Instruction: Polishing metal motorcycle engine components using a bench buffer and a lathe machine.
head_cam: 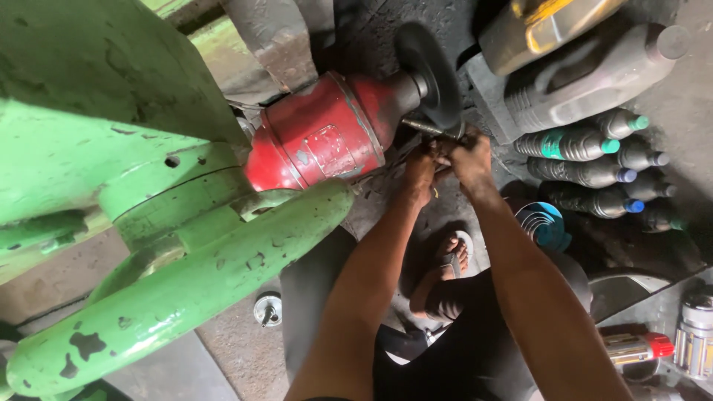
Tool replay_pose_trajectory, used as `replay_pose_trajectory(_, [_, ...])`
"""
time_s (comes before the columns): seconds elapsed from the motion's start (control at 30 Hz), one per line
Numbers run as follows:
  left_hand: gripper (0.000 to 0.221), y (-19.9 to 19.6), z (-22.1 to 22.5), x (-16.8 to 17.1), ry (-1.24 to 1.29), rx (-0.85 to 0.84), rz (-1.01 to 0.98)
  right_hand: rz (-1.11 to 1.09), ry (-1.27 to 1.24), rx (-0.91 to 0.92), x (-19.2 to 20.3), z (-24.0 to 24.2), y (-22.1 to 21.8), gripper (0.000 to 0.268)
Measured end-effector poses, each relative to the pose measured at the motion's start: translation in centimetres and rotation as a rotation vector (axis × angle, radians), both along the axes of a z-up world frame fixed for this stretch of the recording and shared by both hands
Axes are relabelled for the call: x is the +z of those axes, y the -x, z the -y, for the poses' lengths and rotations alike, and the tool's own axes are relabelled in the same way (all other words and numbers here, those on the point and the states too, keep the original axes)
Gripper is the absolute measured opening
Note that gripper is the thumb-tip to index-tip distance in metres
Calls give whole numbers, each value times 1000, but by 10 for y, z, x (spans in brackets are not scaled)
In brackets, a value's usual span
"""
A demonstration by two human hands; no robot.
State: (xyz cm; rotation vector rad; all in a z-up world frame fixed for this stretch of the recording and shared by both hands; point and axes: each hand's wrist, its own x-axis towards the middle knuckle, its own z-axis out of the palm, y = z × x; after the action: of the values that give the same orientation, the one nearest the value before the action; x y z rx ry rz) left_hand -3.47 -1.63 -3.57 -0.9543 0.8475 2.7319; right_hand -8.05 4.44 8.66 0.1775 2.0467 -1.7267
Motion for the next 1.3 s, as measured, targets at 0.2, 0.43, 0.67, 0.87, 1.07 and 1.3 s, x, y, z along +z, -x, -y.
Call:
replay_pose_trajectory(0.2, [25,-7,8,28,10,-25,-62,95,70,-46,6,-6,0,29])
replay_pose_trajectory(0.43, [24,-10,-4,60,-58,-45,-92,-72,86,-18,6,-30,-4,24])
replay_pose_trajectory(0.67, [21,-14,-22,55,-35,21,-153,57,4,-137,54,-13,-10,19])
replay_pose_trajectory(0.87, [27,-25,-25,68,17,55,37,-52,97,48,-7,-51,2,16])
replay_pose_trajectory(1.07, [33,-28,-20,47,299,39,93,145,91,65,-8,-70,7,29])
replay_pose_trajectory(1.3, [29,-11,-9,35,67,-42,-128,4,223,-47,17,-57,-2,22])
